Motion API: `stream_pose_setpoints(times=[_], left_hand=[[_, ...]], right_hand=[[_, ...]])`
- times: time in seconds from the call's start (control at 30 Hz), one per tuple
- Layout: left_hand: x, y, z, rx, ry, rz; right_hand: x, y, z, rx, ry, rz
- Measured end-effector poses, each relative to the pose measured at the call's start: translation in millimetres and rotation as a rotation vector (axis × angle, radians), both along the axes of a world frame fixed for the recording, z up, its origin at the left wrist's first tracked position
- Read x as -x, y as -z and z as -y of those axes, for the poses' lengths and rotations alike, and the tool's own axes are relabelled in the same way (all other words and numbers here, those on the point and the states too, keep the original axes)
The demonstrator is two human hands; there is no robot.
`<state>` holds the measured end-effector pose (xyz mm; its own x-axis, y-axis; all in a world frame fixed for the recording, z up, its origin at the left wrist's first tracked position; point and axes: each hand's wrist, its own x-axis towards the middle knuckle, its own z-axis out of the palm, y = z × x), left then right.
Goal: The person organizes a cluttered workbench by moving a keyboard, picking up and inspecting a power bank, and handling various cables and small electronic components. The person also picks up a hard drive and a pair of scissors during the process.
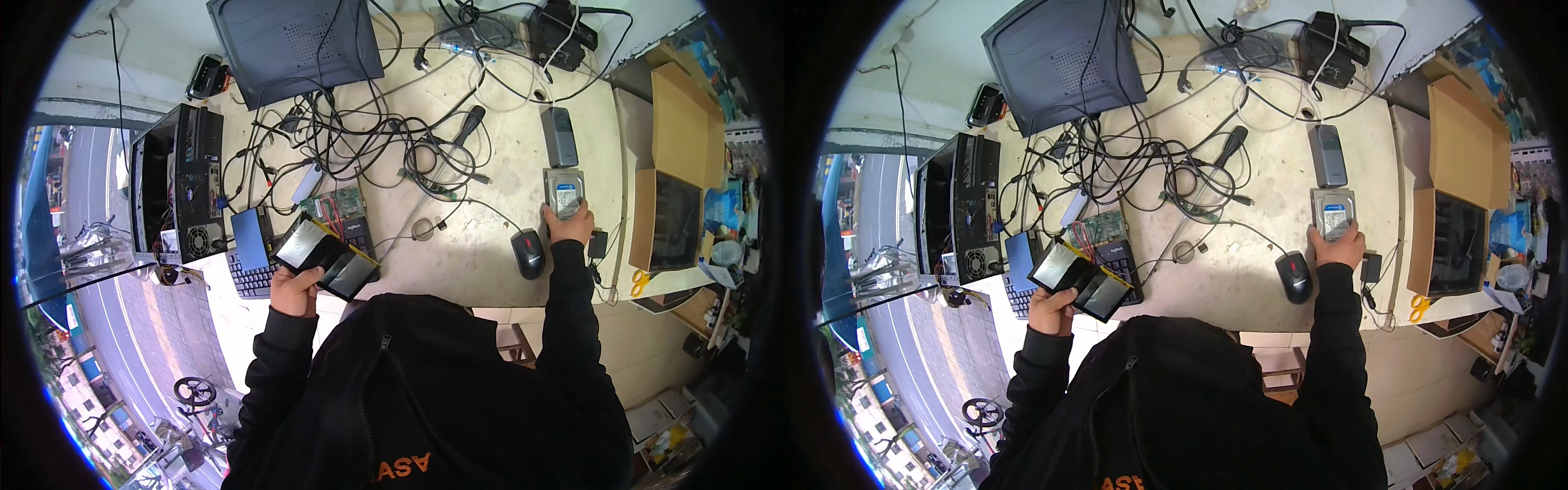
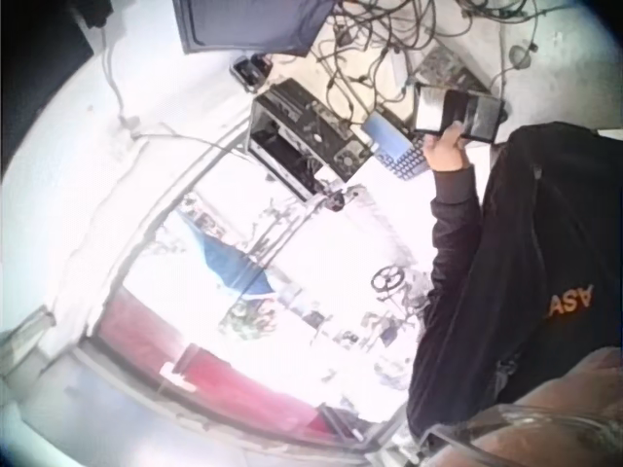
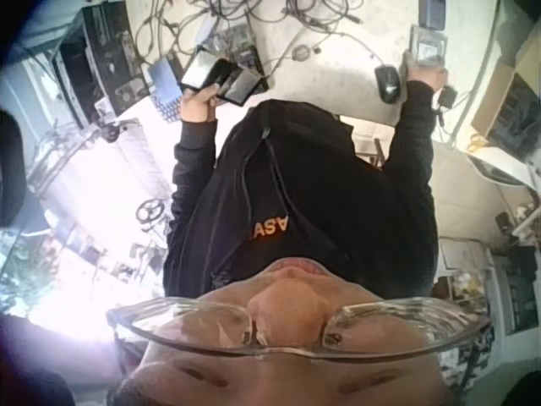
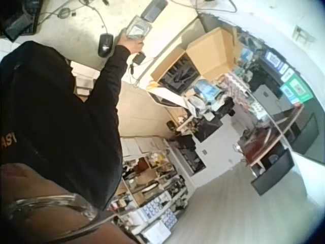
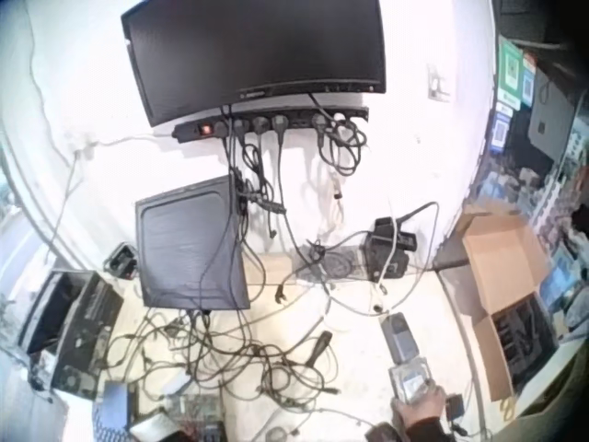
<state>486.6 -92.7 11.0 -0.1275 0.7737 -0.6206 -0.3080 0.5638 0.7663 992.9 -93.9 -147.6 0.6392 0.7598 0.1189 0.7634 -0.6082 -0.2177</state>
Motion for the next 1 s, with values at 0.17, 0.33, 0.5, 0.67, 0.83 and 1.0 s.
stream_pose_setpoints(times=[0.17, 0.33, 0.5, 0.67, 0.83, 1.0], left_hand=[[-5.9, 2.0, 6.4, -0.024, 0.011, 0.031], [-25.3, 22.1, -2.7, -0.080, 0.533, -0.201], [-69.1, 49.1, -12.2, -0.175, 0.903, -0.212], [-128.8, 123.6, -8.7, -0.278, 0.991, -0.098], [-169.4, 189.2, 0.7, -0.141, 1.083, -0.314], [-152.5, 105.5, -11.7, -0.279, 1.178, -0.641]], right_hand=[[36.6, -16.9, -30.9, -0.073, -0.233, -0.051], [132.0, 21.2, -88.7, -0.036, -0.242, -0.948], [143.4, -32.6, -105.7, -0.078, -0.098, -1.355], [105.6, -190.5, -102.7, -0.592, -0.403, -1.856], [108.3, -339.5, -77.0, -0.797, -0.857, -1.938], [153.8, -397.4, -52.9, -0.646, -0.740, -1.217]])
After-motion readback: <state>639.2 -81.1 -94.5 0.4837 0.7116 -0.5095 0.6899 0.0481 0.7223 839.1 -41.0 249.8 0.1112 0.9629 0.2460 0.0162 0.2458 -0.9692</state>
